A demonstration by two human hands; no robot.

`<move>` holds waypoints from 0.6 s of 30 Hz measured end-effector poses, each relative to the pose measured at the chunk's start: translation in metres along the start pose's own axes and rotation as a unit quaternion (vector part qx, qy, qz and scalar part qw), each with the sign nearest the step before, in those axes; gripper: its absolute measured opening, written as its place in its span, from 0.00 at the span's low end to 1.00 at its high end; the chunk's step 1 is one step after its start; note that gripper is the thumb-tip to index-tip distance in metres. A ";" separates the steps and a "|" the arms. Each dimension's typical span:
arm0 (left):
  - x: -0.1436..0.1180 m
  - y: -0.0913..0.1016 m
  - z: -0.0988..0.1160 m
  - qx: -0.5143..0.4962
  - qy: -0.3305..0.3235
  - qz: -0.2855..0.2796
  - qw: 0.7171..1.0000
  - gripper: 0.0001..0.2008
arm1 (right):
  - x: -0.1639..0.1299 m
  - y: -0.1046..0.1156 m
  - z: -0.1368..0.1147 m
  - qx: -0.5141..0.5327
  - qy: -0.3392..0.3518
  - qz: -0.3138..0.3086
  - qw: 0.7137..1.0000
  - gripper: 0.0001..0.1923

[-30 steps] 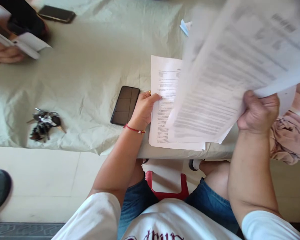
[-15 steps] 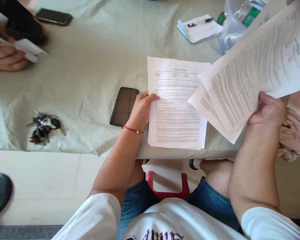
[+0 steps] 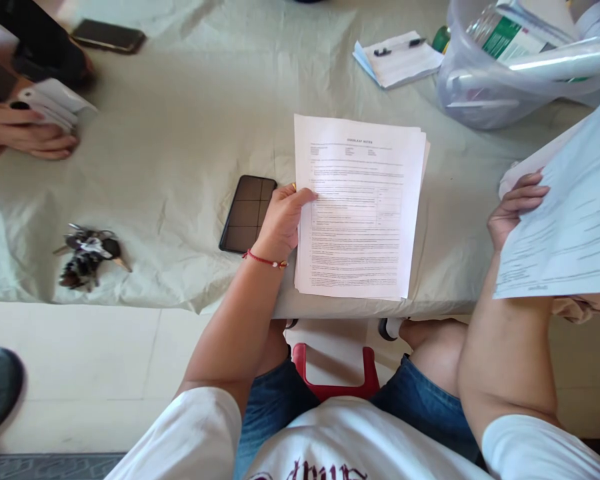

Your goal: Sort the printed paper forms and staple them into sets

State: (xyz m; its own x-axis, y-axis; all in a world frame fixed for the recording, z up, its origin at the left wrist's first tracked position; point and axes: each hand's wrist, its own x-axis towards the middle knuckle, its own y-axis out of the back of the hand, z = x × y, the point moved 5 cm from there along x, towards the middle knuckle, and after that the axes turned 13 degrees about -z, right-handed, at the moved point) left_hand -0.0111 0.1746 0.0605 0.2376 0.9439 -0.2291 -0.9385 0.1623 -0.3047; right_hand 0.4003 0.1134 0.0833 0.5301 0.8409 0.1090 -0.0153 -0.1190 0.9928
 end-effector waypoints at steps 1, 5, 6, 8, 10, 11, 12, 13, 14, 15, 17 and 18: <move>0.000 0.000 0.000 0.000 0.001 0.001 1.000 0.08 | -0.004 0.001 -0.002 0.014 0.017 -0.013 1.000 0.46; -0.001 0.000 0.001 -0.006 -0.002 0.003 1.000 0.07 | -0.009 0.003 -0.013 -0.134 0.029 -0.025 0.990 0.47; -0.001 -0.001 0.001 -0.009 -0.004 0.003 1.000 0.07 | -0.007 0.002 -0.016 -0.171 0.026 -0.023 0.985 0.46; -0.001 -0.001 0.001 -0.012 -0.007 0.001 1.000 0.07 | -0.003 -0.001 -0.020 -0.218 0.022 -0.012 0.976 0.42; 0.000 -0.001 0.001 -0.012 -0.005 0.000 1.000 0.07 | 0.002 -0.006 -0.025 -0.342 0.031 0.015 0.939 0.40; 0.000 -0.001 0.001 -0.012 -0.004 -0.001 1.000 0.07 | 0.003 -0.009 -0.027 -0.415 0.040 0.030 0.908 0.40; 0.000 -0.001 0.001 -0.013 -0.004 -0.001 1.000 0.07 | 0.004 -0.012 -0.029 -0.480 0.050 0.045 0.875 0.39; 0.000 -0.001 0.001 -0.014 -0.005 -0.001 1.000 0.07 | 0.004 -0.015 -0.030 -0.532 0.062 0.055 0.843 0.39; 0.000 -0.002 0.001 -0.015 -0.007 -0.001 1.000 0.07 | 0.003 -0.018 -0.030 -0.567 0.072 0.060 0.818 0.39; 0.000 -0.002 0.002 -0.016 -0.009 -0.002 1.000 0.07 | 0.003 -0.019 -0.029 -0.585 0.077 0.059 0.805 0.40; 0.000 -0.002 0.002 -0.014 -0.010 -0.001 1.000 0.07 | 0.001 -0.021 -0.028 -0.623 0.084 0.052 0.776 0.42; 0.000 -0.002 0.003 -0.012 -0.010 0.001 1.000 0.06 | 0.000 -0.020 -0.027 -0.628 0.084 0.043 0.772 0.42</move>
State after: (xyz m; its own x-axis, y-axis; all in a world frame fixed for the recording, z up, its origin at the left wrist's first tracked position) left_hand -0.0097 0.1750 0.0635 0.2309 0.9496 -0.2120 -0.9323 0.1536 -0.3274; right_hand 0.3777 0.1302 0.0648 0.3656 0.9275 0.0783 -0.9108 0.3391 0.2356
